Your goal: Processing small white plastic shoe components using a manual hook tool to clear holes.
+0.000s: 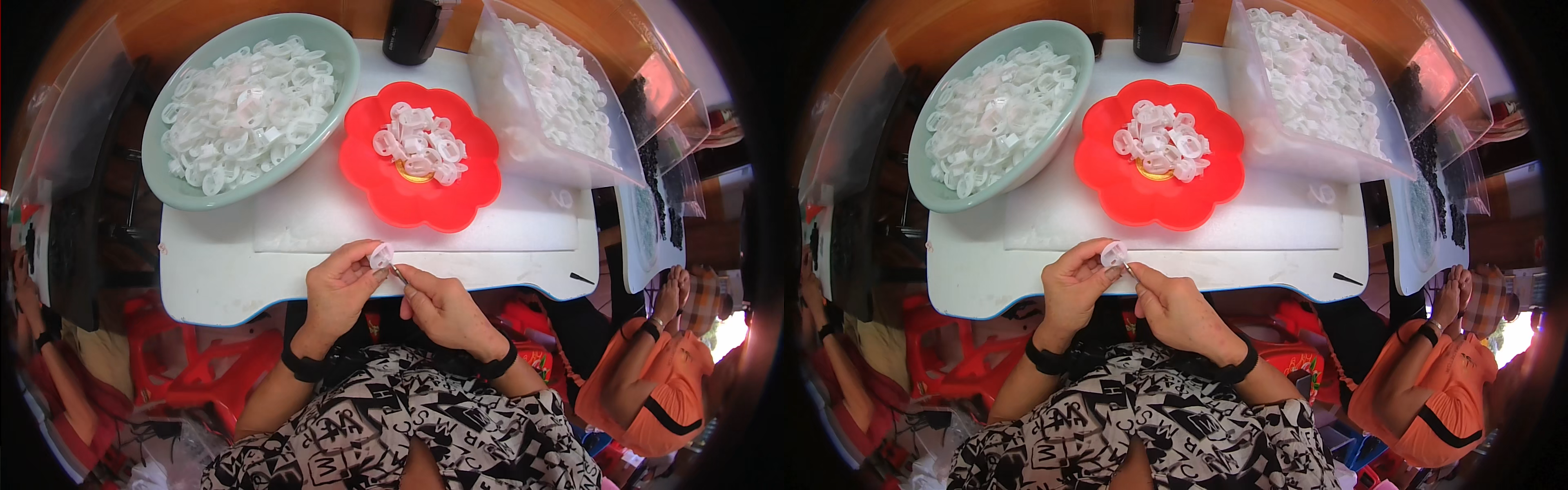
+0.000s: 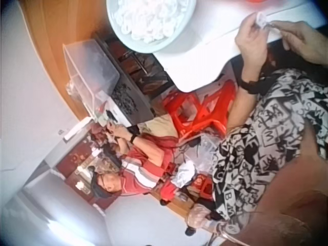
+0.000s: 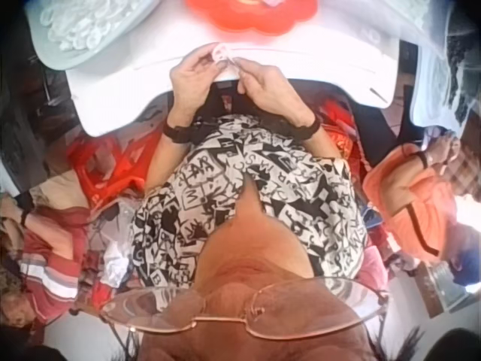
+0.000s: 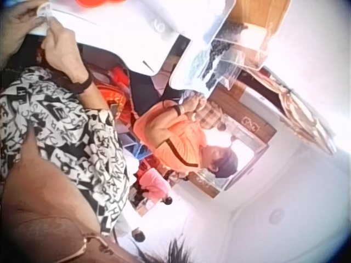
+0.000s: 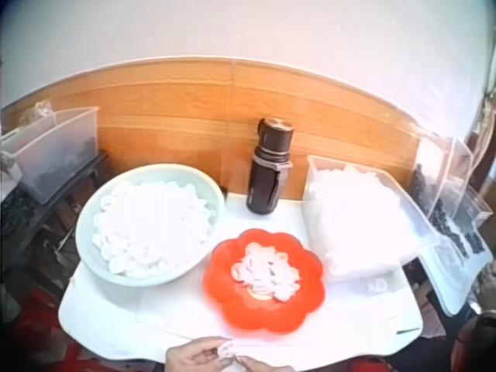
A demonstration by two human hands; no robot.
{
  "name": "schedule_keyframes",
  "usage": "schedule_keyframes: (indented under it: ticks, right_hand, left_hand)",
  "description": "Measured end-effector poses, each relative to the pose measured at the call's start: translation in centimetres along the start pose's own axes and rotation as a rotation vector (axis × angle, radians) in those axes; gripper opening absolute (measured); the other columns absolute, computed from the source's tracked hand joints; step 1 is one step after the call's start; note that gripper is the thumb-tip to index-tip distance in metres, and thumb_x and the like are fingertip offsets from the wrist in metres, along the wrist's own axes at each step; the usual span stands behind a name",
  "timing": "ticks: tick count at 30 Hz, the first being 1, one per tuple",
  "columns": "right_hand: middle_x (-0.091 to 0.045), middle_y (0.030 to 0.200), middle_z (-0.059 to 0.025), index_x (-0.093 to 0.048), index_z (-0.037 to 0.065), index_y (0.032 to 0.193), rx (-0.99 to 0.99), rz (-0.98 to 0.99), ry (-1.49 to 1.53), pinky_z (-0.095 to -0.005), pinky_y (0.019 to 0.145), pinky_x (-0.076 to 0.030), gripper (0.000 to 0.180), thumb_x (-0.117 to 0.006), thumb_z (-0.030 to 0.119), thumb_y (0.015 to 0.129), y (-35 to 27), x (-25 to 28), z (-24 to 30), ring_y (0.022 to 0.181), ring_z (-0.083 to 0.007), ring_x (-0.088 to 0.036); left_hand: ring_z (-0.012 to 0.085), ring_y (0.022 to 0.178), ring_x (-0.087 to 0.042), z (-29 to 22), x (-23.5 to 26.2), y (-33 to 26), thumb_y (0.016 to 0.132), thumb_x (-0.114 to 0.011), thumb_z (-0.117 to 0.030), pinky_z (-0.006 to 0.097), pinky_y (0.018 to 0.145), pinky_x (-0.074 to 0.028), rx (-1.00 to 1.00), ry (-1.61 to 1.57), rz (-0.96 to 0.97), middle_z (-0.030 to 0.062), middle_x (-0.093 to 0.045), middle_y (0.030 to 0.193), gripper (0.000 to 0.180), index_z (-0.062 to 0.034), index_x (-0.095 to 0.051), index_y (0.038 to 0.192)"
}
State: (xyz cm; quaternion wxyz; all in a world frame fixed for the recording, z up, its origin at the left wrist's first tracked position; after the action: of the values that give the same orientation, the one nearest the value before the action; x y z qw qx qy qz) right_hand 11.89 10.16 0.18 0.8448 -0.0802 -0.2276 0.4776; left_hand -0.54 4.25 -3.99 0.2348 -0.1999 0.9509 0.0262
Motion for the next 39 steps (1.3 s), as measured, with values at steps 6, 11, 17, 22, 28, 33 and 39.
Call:
schedule_keyframes:
  ticks: [6, 11, 17, 22, 28, 33, 39]
  right_hand:
    - [-0.060, 0.066, -0.0142, -0.045, -0.002, 0.127, -0.025, 0.004, 0.030, -0.0329, 0.062, -0.049, 0.038, -0.041, 0.005, 0.089, 0.2, -0.4, -0.2, 0.063, -0.0245, -0.062]
    - [-0.059, 0.067, -0.0168, -0.044, -0.002, 0.129, -0.025, -0.008, 0.003, -0.0337, 0.062, -0.049, 0.041, -0.041, 0.004, 0.088, 0.1, -0.7, -0.3, 0.063, -0.0259, -0.062]
    - [-0.060, 0.077, -0.0255, -0.043, -0.009, 0.123, 0.161, -0.067, -0.103, -0.0429, 0.063, -0.048, 0.039, -0.045, 0.001, 0.085, 0.3, -1.3, 0.1, 0.071, -0.0406, -0.061]
    - [-0.058, 0.078, -0.0240, -0.043, -0.007, 0.124, 0.183, -0.056, -0.313, -0.0393, 0.062, -0.048, 0.043, -0.047, -0.004, 0.082, 0.5, -1.1, 0.7, 0.068, -0.0377, -0.060]
    - [-0.057, 0.075, -0.0210, -0.048, -0.003, 0.122, 0.255, -0.076, -0.530, -0.0423, 0.059, -0.047, 0.043, -0.053, -0.002, 0.079, 0.0, 0.4, 1.8, 0.067, -0.0377, -0.058]
    - [-0.055, 0.069, -0.0154, -0.052, -0.001, 0.118, 0.299, -0.160, -0.641, -0.0402, 0.055, -0.046, 0.042, -0.056, -0.001, 0.077, -0.5, 1.1, 2.3, 0.062, -0.0327, -0.057]
    - [-0.055, 0.070, -0.0124, -0.054, -0.002, 0.117, 0.351, -0.134, -0.747, -0.0371, 0.055, -0.048, 0.046, -0.057, 0.001, 0.071, -0.3, 0.7, 2.7, 0.062, -0.0279, -0.059]
  left_hand:
    - [0.0191, 0.098, -0.058, -0.3, 0.0, 0.2, 0.080, -0.058, 0.014, 0.029, 0.087, -0.050, -0.095, 0.080, 0.018, 0.0135, -0.054, 0.112, 0.032, 0.0088, -0.055, 0.111]
    - [0.0201, 0.098, -0.058, -0.4, 0.2, 0.0, 0.080, -0.058, 0.013, 0.031, 0.085, -0.051, -0.115, 0.075, 0.004, 0.0150, -0.054, 0.112, 0.031, 0.0072, -0.056, 0.110]
    - [0.0216, 0.099, -0.058, 0.0, 0.1, 0.0, 0.082, -0.056, 0.013, 0.033, 0.085, -0.053, -0.121, 0.081, -0.009, 0.0160, -0.054, 0.113, 0.028, 0.0061, -0.057, 0.109]
    - [0.0218, 0.101, -0.057, 0.1, 0.1, -0.1, 0.082, -0.056, 0.014, 0.034, 0.086, -0.053, -0.150, 0.132, -0.022, 0.0155, -0.054, 0.113, 0.029, 0.0061, -0.057, 0.109]
    - [0.0193, 0.099, -0.057, -0.4, 0.2, 0.0, 0.080, -0.057, 0.014, 0.030, 0.087, -0.050, -0.111, 0.166, -0.019, 0.0142, -0.054, 0.113, 0.031, 0.0073, -0.056, 0.111]
    - [0.0159, 0.100, -0.056, -0.4, 0.0, 0.2, 0.079, -0.056, 0.016, 0.025, 0.086, -0.048, -0.075, 0.140, 0.012, 0.0109, -0.053, 0.112, 0.037, 0.0061, -0.056, 0.114]
    - [0.0145, 0.099, -0.055, -0.3, 0.1, 0.2, 0.079, -0.057, 0.016, 0.024, 0.085, -0.048, -0.060, 0.134, 0.009, 0.0102, -0.053, 0.111, 0.036, 0.0057, -0.056, 0.114]
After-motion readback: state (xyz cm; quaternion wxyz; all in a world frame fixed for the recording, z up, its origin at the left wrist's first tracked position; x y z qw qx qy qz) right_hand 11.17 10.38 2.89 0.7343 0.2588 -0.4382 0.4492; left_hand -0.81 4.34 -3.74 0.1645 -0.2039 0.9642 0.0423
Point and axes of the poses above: each hand's wrist, its own y-axis towards the middle knuckle, its own x-axis out of the back of the hand, z = x × y, the point moved 6 cm from there along y, towards the middle knuckle
